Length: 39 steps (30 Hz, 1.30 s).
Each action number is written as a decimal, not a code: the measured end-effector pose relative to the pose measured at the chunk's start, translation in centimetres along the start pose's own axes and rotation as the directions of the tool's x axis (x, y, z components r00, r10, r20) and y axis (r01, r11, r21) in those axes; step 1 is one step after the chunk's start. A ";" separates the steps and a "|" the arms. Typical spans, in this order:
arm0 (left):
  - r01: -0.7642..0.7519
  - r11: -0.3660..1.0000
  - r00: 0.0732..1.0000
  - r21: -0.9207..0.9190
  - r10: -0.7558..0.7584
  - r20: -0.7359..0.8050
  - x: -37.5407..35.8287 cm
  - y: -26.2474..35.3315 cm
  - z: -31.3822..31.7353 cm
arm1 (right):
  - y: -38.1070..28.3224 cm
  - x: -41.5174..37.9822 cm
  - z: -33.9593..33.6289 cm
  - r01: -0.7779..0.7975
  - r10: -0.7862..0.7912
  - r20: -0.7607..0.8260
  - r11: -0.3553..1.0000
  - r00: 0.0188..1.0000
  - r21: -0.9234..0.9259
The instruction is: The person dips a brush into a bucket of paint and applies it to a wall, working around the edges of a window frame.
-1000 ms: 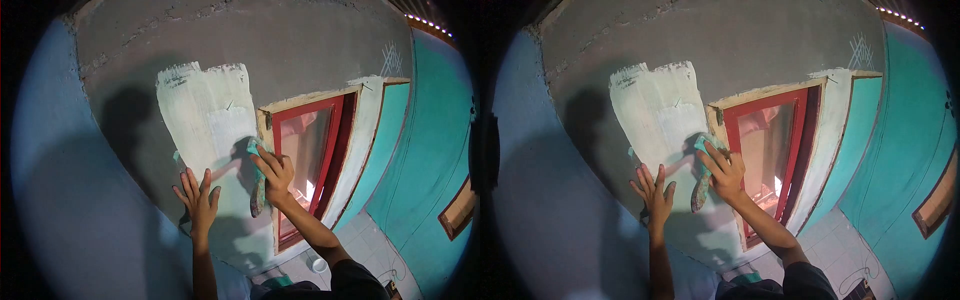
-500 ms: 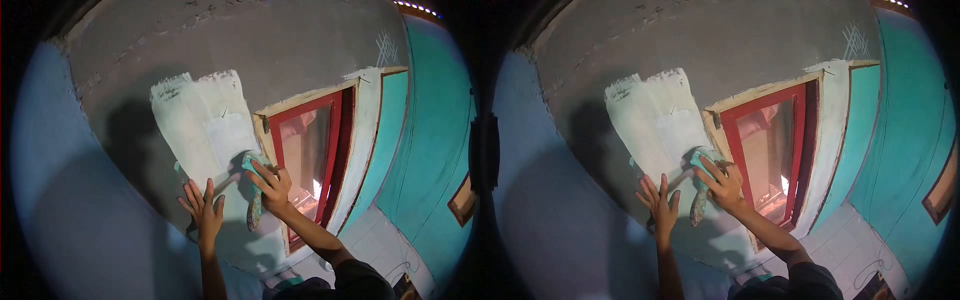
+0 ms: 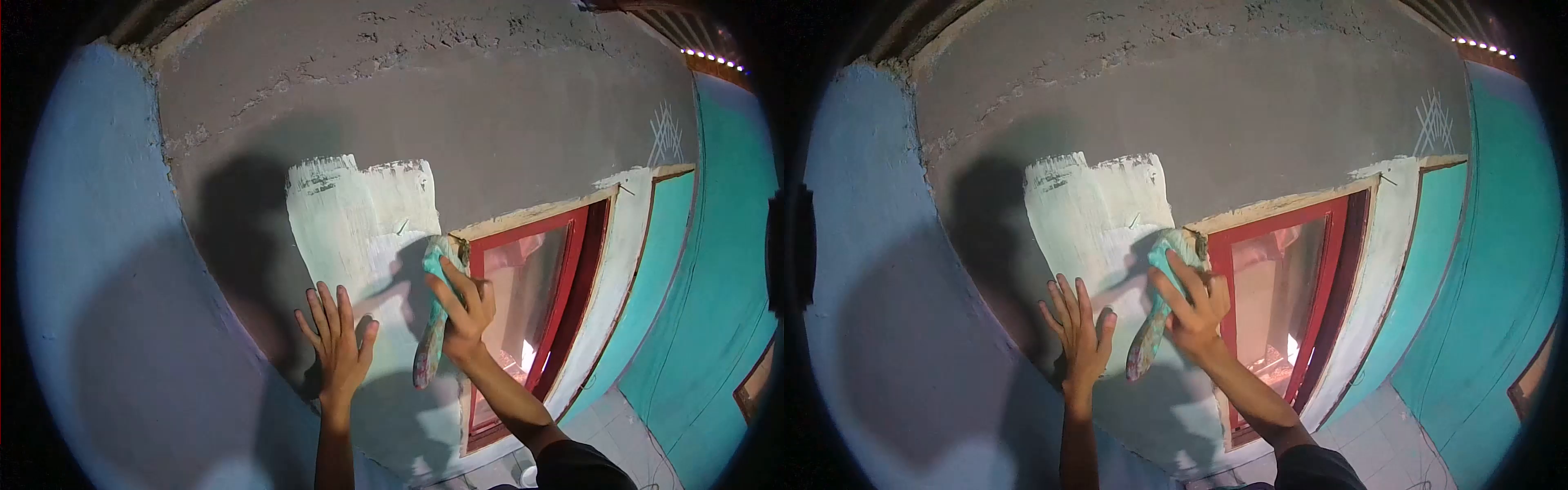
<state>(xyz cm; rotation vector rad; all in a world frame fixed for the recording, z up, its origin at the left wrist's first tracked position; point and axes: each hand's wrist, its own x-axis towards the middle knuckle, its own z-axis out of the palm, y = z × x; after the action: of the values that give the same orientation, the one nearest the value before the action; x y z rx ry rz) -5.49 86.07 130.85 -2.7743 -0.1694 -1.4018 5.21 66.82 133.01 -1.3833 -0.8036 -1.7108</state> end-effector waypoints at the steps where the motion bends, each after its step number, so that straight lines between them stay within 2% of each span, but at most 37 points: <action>1: -0.003 1.000 1.000 0.010 0.003 -0.011 0.1 0.2 0.1 | -0.3 -0.8 -0.5 -0.005 0.005 0.013 1.000 1.000 0.017; 6: -0.014 0.997 1.000 0.080 0.015 -0.017 0.1 0.1 0.1 | -1.3 -3.9 -2.3 -0.014 0.008 0.121 0.999 0.993 0.048; 7: -0.030 0.993 0.997 0.115 0.038 -0.071 0.1 0.0 0.5 | -1.1 -3.6 -1.9 0.021 -0.025 0.099 0.999 0.995 0.039; 10: -0.066 0.993 0.995 0.097 0.072 -0.067 0.9 -0.5 0.0 | -1.1 -1.0 -1.1 -0.025 0.024 0.107 1.000 0.994 0.013; 12: -0.055 0.996 0.990 0.074 0.064 -0.127 1.6 -0.4 -0.4 | -0.7 0.4 0.1 0.000 -0.003 0.068 0.999 0.998 0.046; 14: -0.143 0.988 0.973 0.051 0.150 -0.173 2.1 -0.8 0.0 | -0.8 1.3 0.6 -0.027 0.029 -0.042 0.998 0.999 0.060; 16: -0.145 0.985 0.957 0.097 0.164 -0.240 2.2 -1.1 0.8 | -1.1 0.3 0.1 -0.024 0.025 -0.040 0.999 0.999 0.026; 19: -0.161 0.978 0.918 0.130 0.197 -0.346 2.2 -1.2 1.7 | -1.8 -2.9 -1.3 0.004 -0.003 0.060 1.000 0.998 -0.016; 22: -0.165 0.980 0.910 0.113 0.195 -0.365 2.2 -1.4 1.9 | -1.7 -2.8 -0.8 0.081 -0.078 0.059 0.996 0.995 -0.049; 24: -0.176 0.979 0.907 0.107 0.203 -0.369 2.2 -1.6 1.8 | -1.5 -1.2 0.3 0.076 -0.074 0.048 0.996 0.996 -0.047; 26: -0.193 0.978 0.892 0.083 0.210 -0.399 2.1 -1.7 1.9 | -1.3 0.6 1.4 -0.014 0.017 0.029 0.994 0.999 -0.108; 27: -0.184 0.979 0.894 0.093 0.205 -0.398 2.1 -1.7 2.1 | -1.3 1.8 2.1 0.018 -0.022 -0.039 0.995 0.999 -0.102; 30: -0.170 0.981 0.906 0.095 0.193 -0.376 1.9 -1.7 2.0 | -1.4 2.5 2.1 0.058 -0.070 -0.106 0.993 0.992 -0.106; 32: -0.162 0.982 0.917 0.093 0.185 -0.353 1.9 -1.5 2.0 | -1.9 1.4 0.8 -0.007 -0.001 -0.085 0.995 0.996 -0.098; 35: -0.160 0.980 0.915 0.115 0.191 -0.356 1.9 -1.5 1.9 | -1.9 -2.4 -1.1 -0.070 0.078 0.100 0.994 0.992 -0.082; 36: -0.166 0.980 0.914 0.112 0.196 -0.355 1.9 -1.5 1.9 | -1.8 -3.6 -1.8 -0.071 0.080 0.098 0.993 0.992 -0.089; 38: -0.160 0.980 0.914 0.119 0.193 -0.357 1.9 -1.5 1.8 | -1.8 -5.5 -3.2 0.037 -0.027 0.178 0.998 0.984 -0.050; 39: -0.167 0.979 0.906 0.121 0.201 -0.373 2.0 -1.6 2.0 | -2.1 -5.6 -3.9 0.023 -0.007 0.209 0.997 0.978 -0.073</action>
<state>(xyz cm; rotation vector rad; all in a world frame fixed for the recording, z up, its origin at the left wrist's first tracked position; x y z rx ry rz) -2.90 87.96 131.27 -2.3152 0.0422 -1.7956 2.10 65.59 126.69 -1.6317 -0.8740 -1.6402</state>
